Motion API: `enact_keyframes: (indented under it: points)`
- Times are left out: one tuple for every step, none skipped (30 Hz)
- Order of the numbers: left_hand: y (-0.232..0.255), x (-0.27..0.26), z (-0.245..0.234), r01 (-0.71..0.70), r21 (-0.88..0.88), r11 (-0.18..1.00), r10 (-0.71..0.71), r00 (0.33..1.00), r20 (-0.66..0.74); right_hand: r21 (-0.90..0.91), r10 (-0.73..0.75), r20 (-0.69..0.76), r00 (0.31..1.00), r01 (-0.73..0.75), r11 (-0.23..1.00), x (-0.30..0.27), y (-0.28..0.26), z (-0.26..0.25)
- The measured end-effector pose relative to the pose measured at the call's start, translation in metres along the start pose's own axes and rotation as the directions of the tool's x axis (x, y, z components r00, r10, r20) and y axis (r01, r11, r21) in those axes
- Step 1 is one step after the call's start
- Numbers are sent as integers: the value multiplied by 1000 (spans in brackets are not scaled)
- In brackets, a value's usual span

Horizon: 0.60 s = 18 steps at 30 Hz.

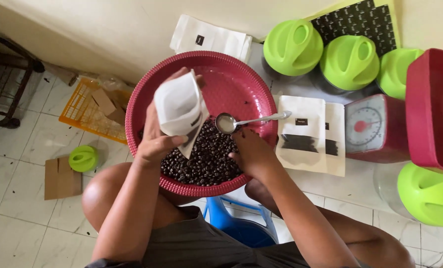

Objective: A person is manually scooping roasted coffee beans from a large tray into small white pouches using a spoon and their hands.

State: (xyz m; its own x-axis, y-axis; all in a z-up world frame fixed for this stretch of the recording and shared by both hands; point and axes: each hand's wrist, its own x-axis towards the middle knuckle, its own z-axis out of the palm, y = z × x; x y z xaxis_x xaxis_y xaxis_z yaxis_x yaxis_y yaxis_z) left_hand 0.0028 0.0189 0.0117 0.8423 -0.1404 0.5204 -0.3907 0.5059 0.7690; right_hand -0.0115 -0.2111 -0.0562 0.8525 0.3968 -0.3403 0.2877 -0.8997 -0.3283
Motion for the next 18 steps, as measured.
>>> enact_keyframes:
  points:
    - [3, 0, 1, 1, 0, 1000, -1, 1000, -5, -1, -1, 4, 1000, 1, 1000, 3, 2, 1]
    - [4, -1, 3, 4, 15, 1000, -4, 1000, 6, 31, -1, 26, 1000, 0, 1000, 6, 5, 3]
    - [6, -1, 6, 8, 31, 1000, -8, 1000, 16, 62, 0, 48, 999, -3, 998, 8, 8, 5]
    - [6, -1, 7, 8, 29, 1000, -8, 1000, 14, 61, 1, 50, 999, -4, 998, 9, 9, 2]
    - [6, -1, 8, 9, 37, 999, -10, 1000, 20, 91, 14, 49, 999, -18, 996, 11, 10, 0]
    - [6, -1, 9, 10, 47, 999, -11, 1000, 25, 121, 25, 48, 999, -31, 992, 13, 10, -2]
    - [6, -2, 8, 10, 47, 999, -11, 1000, 22, 119, 24, 50, 998, -30, 992, 9, 8, -10]
    - [6, -2, 7, 23, 57, 998, -24, 999, 23, 178, 24, 13, 1000, -26, 984, 6, 7, -18]
    - [5, -2, 7, 36, 67, 997, -37, 999, 25, 236, 26, -25, 999, -19, 972, 2, 6, -26]
    - [2, -5, 5, 35, 66, 997, -37, 999, 25, 235, 26, -25, 999, -19, 972, 2, 7, -30]
    - [-1, -7, 3, 54, 60, 997, -57, 997, 44, 277, 33, -41, 999, -20, 961, 2, 8, -34]
    - [-4, -9, 2, 73, 54, 996, -76, 995, 65, 319, 42, -57, 998, -22, 947, 2, 10, -39]
    - [-4, -9, 3, 72, 53, 996, -76, 995, 66, 319, 43, -58, 997, -23, 948, -2, 5, -52]
    - [-3, -8, 4, 66, 67, 996, -72, 994, 84, 358, 94, -23, 995, -80, 930, -6, -1, -65]
    - [-2, -7, 4, 60, 81, 995, -69, 992, 102, 395, 143, 14, 990, -137, 908, -11, -7, -79]
    - [-4, -6, 3, 56, 82, 995, -65, 993, 102, 393, 141, 12, 990, -134, 910, -11, -4, -84]
    - [-5, -6, 1, 57, 99, 993, -70, 990, 124, 426, 160, -8, 987, -142, 894, -12, -2, -89]
    - [-7, -5, -1, 60, 115, 992, -77, 986, 146, 459, 181, -25, 983, -150, 876, -12, 1, -94]
